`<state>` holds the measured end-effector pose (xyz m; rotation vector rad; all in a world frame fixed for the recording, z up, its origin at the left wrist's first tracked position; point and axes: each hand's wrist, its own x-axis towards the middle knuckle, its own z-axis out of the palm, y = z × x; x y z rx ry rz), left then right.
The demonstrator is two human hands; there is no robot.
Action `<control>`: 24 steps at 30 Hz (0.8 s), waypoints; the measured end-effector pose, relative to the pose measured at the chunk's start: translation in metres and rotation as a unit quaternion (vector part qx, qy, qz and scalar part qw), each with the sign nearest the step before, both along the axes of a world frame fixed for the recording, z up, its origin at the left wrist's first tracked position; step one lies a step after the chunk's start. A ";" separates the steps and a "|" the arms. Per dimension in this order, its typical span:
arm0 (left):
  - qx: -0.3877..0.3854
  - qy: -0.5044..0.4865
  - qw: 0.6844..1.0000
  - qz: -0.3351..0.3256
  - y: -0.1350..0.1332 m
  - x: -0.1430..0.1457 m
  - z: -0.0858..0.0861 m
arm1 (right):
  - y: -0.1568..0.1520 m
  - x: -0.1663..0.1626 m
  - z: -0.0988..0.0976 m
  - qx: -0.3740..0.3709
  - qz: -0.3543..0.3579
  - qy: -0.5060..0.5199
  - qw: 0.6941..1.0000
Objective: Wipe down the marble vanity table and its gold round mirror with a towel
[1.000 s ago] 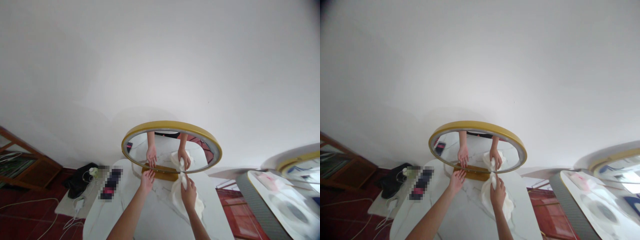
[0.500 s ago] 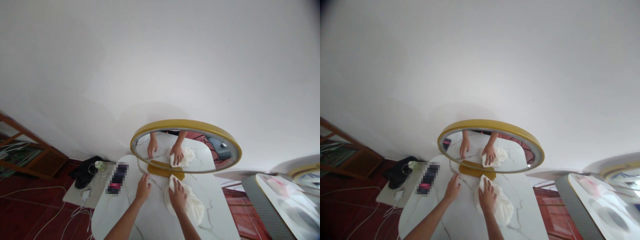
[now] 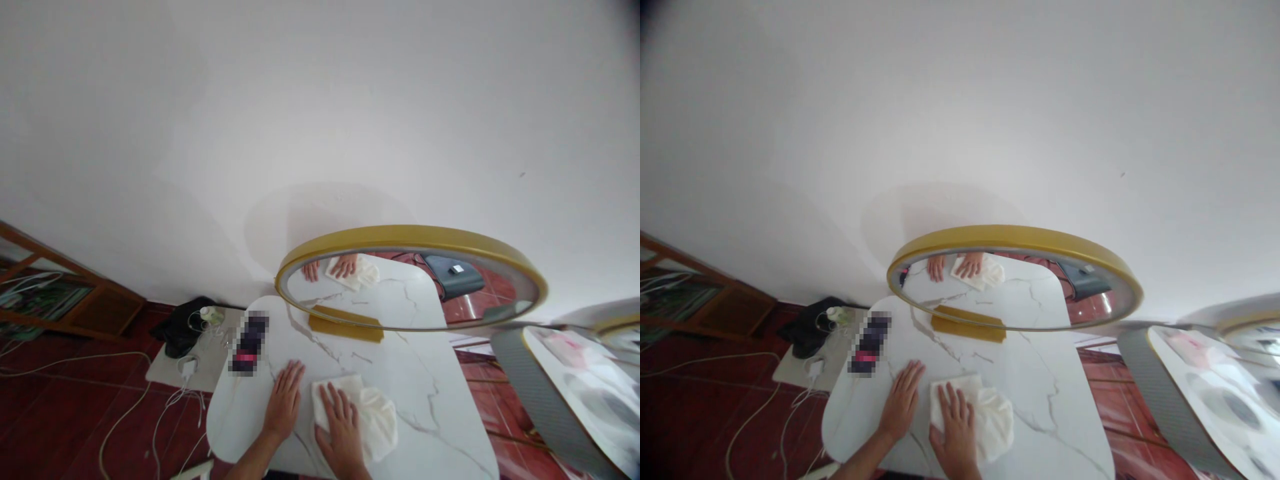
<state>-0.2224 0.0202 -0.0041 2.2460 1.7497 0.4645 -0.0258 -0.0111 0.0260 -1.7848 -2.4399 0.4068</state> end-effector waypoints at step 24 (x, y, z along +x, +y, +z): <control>0.027 0.084 0.995 0.042 -0.002 -0.008 0.000 | -0.006 0.006 -0.025 0.058 0.128 0.008 0.990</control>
